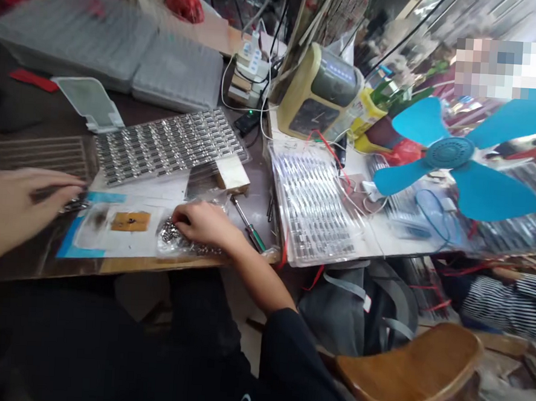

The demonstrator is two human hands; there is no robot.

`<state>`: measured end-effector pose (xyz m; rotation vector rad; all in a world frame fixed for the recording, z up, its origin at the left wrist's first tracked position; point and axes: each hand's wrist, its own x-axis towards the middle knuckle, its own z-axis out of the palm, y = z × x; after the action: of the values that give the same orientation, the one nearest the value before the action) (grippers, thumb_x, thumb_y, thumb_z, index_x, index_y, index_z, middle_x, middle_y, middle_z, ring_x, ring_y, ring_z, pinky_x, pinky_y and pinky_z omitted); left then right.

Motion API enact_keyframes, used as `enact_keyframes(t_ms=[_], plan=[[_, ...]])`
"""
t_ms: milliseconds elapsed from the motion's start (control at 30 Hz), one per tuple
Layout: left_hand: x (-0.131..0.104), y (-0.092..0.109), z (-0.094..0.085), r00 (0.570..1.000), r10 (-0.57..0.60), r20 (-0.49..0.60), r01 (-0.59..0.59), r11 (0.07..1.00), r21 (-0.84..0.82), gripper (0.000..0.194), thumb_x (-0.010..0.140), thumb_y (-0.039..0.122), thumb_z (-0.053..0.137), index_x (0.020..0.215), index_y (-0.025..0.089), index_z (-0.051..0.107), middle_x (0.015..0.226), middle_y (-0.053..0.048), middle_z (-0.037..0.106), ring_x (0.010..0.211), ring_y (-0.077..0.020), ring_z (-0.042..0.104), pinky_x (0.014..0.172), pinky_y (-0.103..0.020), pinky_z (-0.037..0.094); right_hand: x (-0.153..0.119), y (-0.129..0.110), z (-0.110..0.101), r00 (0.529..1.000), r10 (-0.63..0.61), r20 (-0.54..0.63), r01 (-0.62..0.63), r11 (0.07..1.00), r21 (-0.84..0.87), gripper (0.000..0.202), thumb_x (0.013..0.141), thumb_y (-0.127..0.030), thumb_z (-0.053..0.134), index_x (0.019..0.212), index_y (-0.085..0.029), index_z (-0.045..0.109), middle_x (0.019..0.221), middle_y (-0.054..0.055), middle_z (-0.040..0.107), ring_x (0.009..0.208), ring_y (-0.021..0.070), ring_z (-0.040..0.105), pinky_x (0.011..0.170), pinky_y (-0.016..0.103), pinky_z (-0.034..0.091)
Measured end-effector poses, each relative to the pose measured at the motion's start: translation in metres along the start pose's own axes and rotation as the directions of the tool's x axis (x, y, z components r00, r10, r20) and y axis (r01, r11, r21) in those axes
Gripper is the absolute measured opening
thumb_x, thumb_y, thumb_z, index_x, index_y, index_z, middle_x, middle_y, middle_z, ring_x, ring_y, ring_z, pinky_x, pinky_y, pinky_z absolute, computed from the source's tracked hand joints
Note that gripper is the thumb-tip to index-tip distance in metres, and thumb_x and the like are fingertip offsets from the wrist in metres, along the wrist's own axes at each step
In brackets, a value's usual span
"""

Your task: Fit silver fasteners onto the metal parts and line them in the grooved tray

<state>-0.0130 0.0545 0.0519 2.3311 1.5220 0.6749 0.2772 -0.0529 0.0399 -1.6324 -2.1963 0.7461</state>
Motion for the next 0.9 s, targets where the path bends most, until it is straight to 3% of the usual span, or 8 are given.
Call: enact_keyframes(t_ms=[100,167,333,500,600,700,800,900], plan=[[0.022,0.039,0.029,0.966,0.250,0.059,-0.252,0.967,0.025,0.036,0.089,0.048,0.045,0.093,0.025,0.072,0.107,-0.004,0.075,0.100,-0.0279,0.066,0.093,-0.040,0.048,-0.003,-0.003,-0.002,1.000,0.028,0.003,-0.028,1.000,0.014,0.017,0.090,-0.018,0.063,0.102,-0.019,0.074,0.101,0.005,0.078,0.091,0.0205,0.070,0.074,0.027,0.042],[0.034,0.055,0.049,0.949,0.311,0.046,-0.313,0.947,0.067,0.036,0.091,0.048,0.042,0.094,0.025,0.070,0.104,-0.006,0.074,0.093,-0.0296,0.066,0.083,-0.040,0.050,-0.005,-0.003,-0.002,0.999,-0.019,0.030,0.018,0.999,0.042,0.018,0.091,-0.017,0.062,0.105,-0.018,0.074,0.103,0.005,0.078,0.092,0.0188,0.070,0.077,0.025,0.044],[0.060,0.058,0.082,0.938,0.346,0.035,-0.347,0.925,0.157,0.029,0.091,0.049,0.040,0.085,0.031,0.062,0.087,-0.006,0.070,0.076,-0.0346,0.062,0.070,-0.045,0.048,-0.001,0.010,-0.006,0.991,-0.124,0.043,0.120,0.989,0.088,0.016,0.096,-0.021,0.060,0.106,-0.021,0.072,0.109,0.003,0.077,0.094,0.0162,0.070,0.076,0.022,0.046],[0.052,0.066,0.063,0.946,0.324,-0.022,-0.324,0.946,-0.030,0.017,0.086,0.047,0.043,0.083,0.033,0.052,0.086,-0.005,0.066,0.087,-0.0390,0.063,0.080,-0.052,0.050,-0.004,0.010,-0.003,0.998,-0.065,-0.004,0.065,0.994,0.092,0.011,0.096,-0.023,0.060,0.102,-0.021,0.068,0.099,0.002,0.076,0.083,0.0168,0.068,0.070,0.023,0.045],[0.031,0.068,0.047,0.993,0.117,-0.018,-0.118,0.977,-0.179,0.012,0.082,0.050,0.050,0.085,0.039,0.052,0.088,0.003,0.068,0.089,-0.0382,0.065,0.080,-0.053,0.050,-0.002,0.010,-0.004,0.997,-0.072,-0.023,0.074,0.992,0.105,0.010,0.093,-0.017,0.060,0.101,-0.019,0.067,0.097,0.003,0.075,0.083,0.0162,0.067,0.074,0.023,0.046],[0.003,0.054,0.039,0.996,-0.079,0.032,0.085,0.941,-0.326,0.013,0.079,0.050,0.058,0.089,0.044,0.056,0.093,0.007,0.069,0.093,-0.0351,0.068,0.080,-0.050,0.051,-0.002,0.012,-0.009,0.995,-0.099,-0.007,0.099,0.981,0.169,0.012,0.094,-0.013,0.060,0.101,-0.016,0.069,0.102,0.005,0.076,0.090,0.0152,0.067,0.084,0.023,0.048],[-0.030,0.039,0.037,0.992,-0.111,-0.065,0.069,0.882,-0.466,0.020,0.081,0.044,0.058,0.100,0.036,0.056,0.103,0.000,0.068,0.099,-0.0307,0.067,0.089,-0.045,0.053,-0.008,0.006,-0.011,0.996,-0.086,-0.005,0.084,0.963,0.257,0.015,0.095,-0.010,0.058,0.098,-0.014,0.072,0.104,0.008,0.076,0.097,0.0163,0.068,0.090,0.026,0.048],[-0.052,0.031,0.040,0.989,-0.087,-0.118,0.025,0.894,-0.448,0.019,0.089,0.035,0.047,0.097,0.025,0.061,0.095,-0.004,0.070,0.092,-0.0251,0.067,0.087,-0.039,0.052,-0.006,-0.002,-0.011,0.996,0.026,-0.088,0.003,0.947,0.321,0.018,0.097,-0.017,0.053,0.099,-0.014,0.071,0.093,0.007,0.076,0.085,0.0167,0.068,0.081,0.028,0.050]])
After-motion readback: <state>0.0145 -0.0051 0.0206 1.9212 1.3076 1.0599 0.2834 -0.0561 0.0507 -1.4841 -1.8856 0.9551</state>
